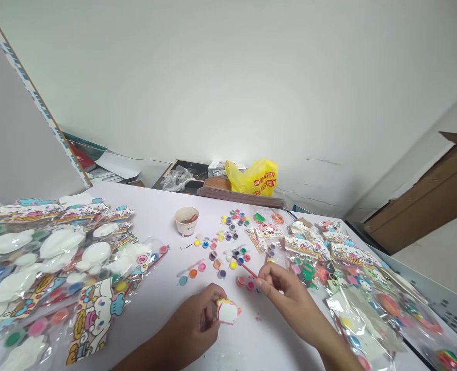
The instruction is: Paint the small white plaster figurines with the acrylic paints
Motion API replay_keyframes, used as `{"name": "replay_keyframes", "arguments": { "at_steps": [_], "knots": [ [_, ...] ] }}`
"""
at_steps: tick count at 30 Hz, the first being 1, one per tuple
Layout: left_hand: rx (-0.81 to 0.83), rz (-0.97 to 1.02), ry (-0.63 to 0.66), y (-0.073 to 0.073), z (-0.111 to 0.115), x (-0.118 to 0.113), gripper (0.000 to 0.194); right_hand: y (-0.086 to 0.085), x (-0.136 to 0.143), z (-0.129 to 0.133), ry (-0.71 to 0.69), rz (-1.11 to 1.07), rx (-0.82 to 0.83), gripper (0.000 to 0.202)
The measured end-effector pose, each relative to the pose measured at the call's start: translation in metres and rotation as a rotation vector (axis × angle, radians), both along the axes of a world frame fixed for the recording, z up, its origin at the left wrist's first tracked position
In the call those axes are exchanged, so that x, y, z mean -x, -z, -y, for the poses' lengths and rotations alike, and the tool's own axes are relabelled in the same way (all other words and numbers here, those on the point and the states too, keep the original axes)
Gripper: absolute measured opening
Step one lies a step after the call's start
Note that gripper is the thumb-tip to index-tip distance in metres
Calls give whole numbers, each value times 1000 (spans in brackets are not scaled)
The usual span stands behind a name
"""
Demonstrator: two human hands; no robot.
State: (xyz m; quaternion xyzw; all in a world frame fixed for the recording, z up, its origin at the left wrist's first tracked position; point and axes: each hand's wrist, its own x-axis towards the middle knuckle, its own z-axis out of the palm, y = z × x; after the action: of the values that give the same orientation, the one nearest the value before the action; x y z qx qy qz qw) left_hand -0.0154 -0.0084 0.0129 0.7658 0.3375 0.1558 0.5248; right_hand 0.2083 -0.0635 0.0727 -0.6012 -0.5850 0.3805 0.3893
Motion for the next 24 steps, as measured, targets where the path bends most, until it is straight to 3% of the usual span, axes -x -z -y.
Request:
{"name": "replay_keyframes", "arguments": {
  "at_steps": [6,15,24],
  "knots": [
    [-42,-9,2,6,-1,1,26,10,-8,20,85,39,0,30],
    [-26,-37,5,-5,2,-1,23,37,-18,22,107,207,-41,30],
    [-129,-52,13,-1,9,-2,30,54,-6,18,80,286,-124,27]
  ]
}}
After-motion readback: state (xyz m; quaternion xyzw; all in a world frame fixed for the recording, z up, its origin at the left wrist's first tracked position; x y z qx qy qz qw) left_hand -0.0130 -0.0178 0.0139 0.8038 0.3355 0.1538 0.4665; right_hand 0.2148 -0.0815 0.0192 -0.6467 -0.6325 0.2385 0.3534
